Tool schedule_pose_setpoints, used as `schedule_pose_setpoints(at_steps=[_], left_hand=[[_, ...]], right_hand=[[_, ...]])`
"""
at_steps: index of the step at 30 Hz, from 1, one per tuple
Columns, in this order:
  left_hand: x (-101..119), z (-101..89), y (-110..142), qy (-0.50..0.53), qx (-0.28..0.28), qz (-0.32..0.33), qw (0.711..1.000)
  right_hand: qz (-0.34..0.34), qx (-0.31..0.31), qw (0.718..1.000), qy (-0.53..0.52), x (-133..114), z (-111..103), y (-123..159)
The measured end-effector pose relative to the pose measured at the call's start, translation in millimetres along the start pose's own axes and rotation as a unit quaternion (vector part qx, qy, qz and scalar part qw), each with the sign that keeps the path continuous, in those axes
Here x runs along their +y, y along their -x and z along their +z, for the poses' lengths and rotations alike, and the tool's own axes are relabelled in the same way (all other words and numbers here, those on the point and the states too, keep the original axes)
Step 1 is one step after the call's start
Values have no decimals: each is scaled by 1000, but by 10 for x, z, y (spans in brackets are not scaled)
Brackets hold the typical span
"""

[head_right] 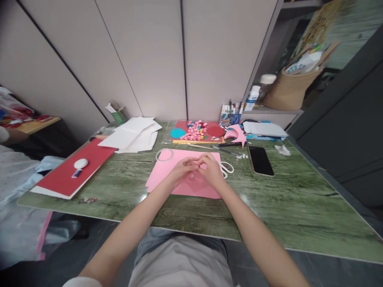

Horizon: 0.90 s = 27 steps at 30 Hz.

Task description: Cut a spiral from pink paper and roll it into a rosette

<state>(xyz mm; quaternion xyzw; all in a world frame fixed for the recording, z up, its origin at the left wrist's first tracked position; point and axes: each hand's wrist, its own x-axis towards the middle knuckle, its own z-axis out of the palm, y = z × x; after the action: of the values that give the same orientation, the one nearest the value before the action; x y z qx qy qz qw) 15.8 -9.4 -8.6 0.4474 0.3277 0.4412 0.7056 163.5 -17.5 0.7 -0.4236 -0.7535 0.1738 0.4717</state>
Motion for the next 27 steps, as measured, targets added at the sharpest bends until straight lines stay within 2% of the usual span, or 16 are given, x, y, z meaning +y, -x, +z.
schedule_pose_setpoints(at_steps=[6, 10, 14, 20, 27], left_hand=[[-17, 7, -6, -15, -21, 1, 1000], [-5, 13, -7, 8, 10, 17, 1000], [19, -3, -2, 48, 50, 1, 998], [24, -18, -14, 60, 54, -12, 997], [4, -38, -31, 12, 56, 23, 998]], right_hand=[[5, -9, 1000, 8, 5, 6, -2], [2, -5, 1000, 17, -14, -8, -10], [5, -9, 1000, 17, -21, -28, -10], [-8, -25, 1000, 3, -1, -31, -1], [-41, -65, 997, 8, 46, 12, -2]])
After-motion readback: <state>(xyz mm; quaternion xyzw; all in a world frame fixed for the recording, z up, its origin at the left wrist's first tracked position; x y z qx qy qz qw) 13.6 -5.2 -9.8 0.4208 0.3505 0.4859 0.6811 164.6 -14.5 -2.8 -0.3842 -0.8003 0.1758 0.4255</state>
